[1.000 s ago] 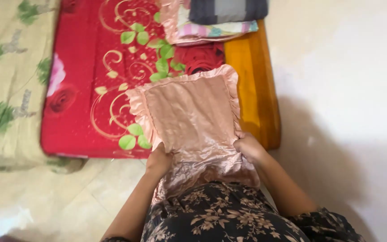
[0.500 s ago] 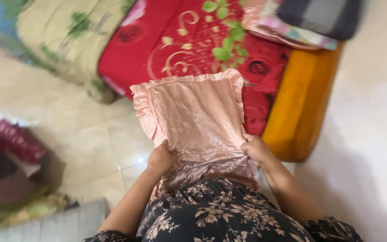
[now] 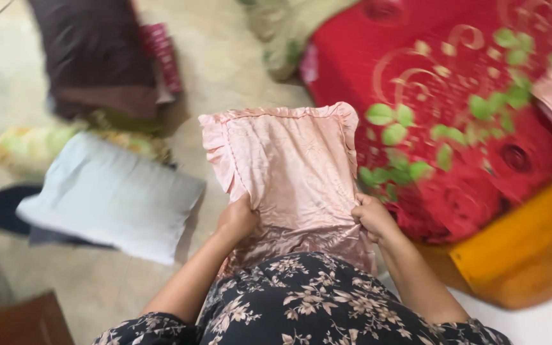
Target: Organising and tidying up various pieces of bedding including pillows, bolsters, and blankets.
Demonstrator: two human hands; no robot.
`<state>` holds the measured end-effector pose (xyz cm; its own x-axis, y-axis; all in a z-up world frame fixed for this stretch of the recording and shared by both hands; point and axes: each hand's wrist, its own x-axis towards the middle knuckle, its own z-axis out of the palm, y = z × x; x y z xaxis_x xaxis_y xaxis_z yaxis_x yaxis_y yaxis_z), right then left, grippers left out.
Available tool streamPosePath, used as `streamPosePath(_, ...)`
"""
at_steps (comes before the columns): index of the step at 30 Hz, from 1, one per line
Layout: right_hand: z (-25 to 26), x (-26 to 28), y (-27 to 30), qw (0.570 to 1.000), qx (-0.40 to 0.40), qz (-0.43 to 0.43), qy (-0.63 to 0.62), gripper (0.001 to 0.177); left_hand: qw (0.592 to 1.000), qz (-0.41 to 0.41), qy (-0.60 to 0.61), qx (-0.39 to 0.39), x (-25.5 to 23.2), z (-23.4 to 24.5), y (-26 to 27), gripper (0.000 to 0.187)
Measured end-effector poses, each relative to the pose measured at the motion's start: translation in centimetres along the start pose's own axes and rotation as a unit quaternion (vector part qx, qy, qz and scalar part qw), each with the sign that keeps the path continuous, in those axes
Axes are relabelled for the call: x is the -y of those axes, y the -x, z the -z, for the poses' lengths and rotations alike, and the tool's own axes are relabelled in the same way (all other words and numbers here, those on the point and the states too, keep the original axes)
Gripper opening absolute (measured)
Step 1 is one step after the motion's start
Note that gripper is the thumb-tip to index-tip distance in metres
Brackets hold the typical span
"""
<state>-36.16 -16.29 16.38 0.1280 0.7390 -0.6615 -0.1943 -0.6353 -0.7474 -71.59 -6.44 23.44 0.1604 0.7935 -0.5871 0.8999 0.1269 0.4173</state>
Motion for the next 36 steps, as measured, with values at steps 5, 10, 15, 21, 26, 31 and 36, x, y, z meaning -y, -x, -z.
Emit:
streamPosePath(5, -11.7, 2.1, -1.8, 0.996, 0.079, -0.023, 0.036, 0.05, 0.994, 0.089, 0.043, -0.052, 9.5, 2.8, 5.1, 0.033)
streamPosePath(10, -23.5, 4.5, -5.6, 0.985, 0.169, 0.017, 0.0, 0.05, 0.958, 0.082, 0.156, -0.227, 15.6, 5.3, 9.9, 0.026)
streamPosePath(15, -37.6, 9.7, -7.4, 0.943, 0.299, 0.088, -0.12, 0.058, 0.801, 0.01, 0.324, -0.503, 19.0, 9.9, 11.6, 0.016)
streamPosePath(21, -51.8, 17.9, -3.2, 0.895, 0.411, 0.116, -0.124, 0.059, 0.712, 0.042, 0.238, -0.66, 24.0, 18.3, 13.0, 0.009)
streamPosePath(26, -57.0, 16.4, -5.0, 0.878, 0.418, 0.138, 0.189, 0.053, 0.761, 0.21, 0.101, -0.606, 30.6, 18.9, 9.4, 0.045)
streamPosePath(31, -55.3, 10.8, -6.5, 0.749, 0.414, 0.347, 0.384, 0.074, 0.834, 0.245, 0.057, -0.491, 28.4, 16.5, 8.5, 0.071)
streamPosePath(36, -49.3, 10.2, -1.9, 0.657, 0.333, 0.428, 0.523, 0.093, 0.891, 0.153, 0.047, -0.425, 23.5, 11.5, 7.5, 0.068)
